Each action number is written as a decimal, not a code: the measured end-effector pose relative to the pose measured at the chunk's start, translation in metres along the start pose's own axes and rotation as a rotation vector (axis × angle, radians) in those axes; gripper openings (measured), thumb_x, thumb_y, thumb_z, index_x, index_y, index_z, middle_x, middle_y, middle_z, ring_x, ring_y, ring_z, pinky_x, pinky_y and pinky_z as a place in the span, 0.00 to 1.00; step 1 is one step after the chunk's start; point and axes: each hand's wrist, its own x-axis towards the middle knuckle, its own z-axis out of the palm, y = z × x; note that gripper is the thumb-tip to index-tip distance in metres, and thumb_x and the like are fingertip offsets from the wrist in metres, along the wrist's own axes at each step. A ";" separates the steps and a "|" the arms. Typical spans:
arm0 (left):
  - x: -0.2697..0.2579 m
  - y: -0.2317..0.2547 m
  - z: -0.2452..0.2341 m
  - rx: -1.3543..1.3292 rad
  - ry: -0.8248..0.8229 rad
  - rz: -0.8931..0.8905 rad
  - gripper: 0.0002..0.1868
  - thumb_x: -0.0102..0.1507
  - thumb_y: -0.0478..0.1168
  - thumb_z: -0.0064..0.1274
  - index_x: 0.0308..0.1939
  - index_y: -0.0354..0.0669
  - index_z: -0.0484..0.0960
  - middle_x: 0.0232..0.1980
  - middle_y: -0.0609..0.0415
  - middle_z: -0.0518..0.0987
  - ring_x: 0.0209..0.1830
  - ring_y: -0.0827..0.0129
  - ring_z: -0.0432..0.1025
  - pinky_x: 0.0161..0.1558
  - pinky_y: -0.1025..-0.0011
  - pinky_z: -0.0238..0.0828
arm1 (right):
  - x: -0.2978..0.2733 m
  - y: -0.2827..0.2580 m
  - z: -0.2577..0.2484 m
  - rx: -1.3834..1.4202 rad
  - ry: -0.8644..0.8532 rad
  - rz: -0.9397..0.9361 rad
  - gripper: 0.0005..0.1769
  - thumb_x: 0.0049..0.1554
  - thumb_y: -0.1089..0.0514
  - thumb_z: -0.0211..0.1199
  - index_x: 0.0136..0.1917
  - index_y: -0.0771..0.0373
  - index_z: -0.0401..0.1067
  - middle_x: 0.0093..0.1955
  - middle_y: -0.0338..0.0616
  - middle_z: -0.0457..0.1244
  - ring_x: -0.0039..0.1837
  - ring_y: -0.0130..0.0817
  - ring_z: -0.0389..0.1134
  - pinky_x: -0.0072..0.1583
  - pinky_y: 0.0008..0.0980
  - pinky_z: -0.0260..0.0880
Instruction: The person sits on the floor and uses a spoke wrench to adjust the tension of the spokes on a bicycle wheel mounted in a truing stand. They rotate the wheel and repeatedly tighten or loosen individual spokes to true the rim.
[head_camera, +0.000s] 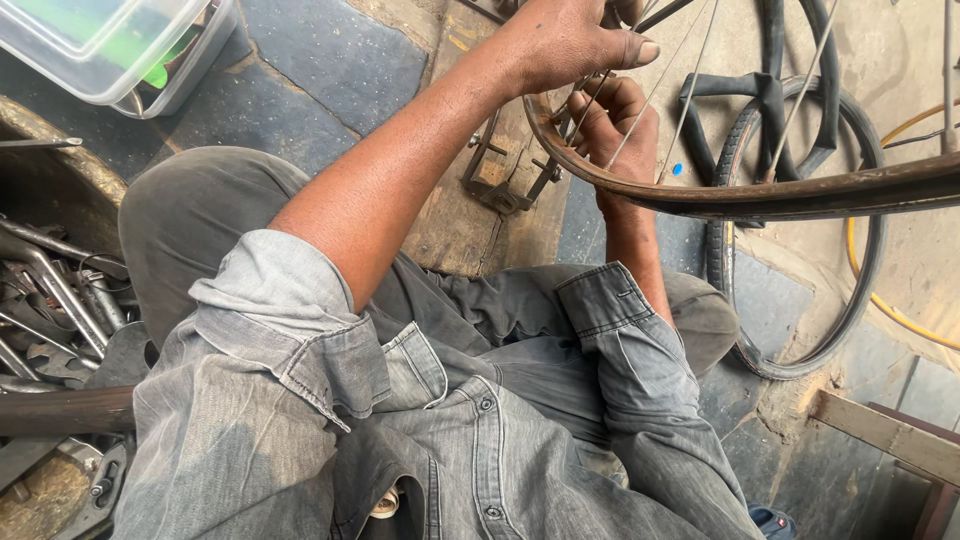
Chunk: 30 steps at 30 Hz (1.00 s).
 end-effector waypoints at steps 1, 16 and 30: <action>0.000 -0.001 0.000 0.002 0.014 0.033 0.20 0.64 0.54 0.67 0.44 0.43 0.82 0.35 0.51 0.84 0.35 0.67 0.83 0.34 0.69 0.82 | -0.001 0.001 0.002 -0.046 0.012 -0.001 0.14 0.64 0.60 0.66 0.61 0.71 0.72 0.47 0.45 0.69 0.40 0.23 0.66 0.40 0.23 0.67; 0.002 -0.011 0.003 0.034 0.030 0.068 0.20 0.64 0.54 0.67 0.45 0.42 0.82 0.37 0.50 0.85 0.35 0.66 0.83 0.33 0.68 0.82 | 0.001 0.016 0.009 0.407 -0.034 0.035 0.22 0.58 0.63 0.69 0.64 0.71 0.68 0.54 0.47 0.69 0.54 0.30 0.73 0.55 0.30 0.78; 0.005 -0.006 0.002 0.063 0.016 0.009 0.22 0.60 0.53 0.70 0.42 0.40 0.82 0.35 0.50 0.84 0.34 0.66 0.82 0.34 0.66 0.79 | 0.011 0.010 0.011 0.182 -0.121 0.026 0.12 0.60 0.67 0.68 0.56 0.70 0.72 0.48 0.44 0.70 0.45 0.25 0.71 0.46 0.23 0.73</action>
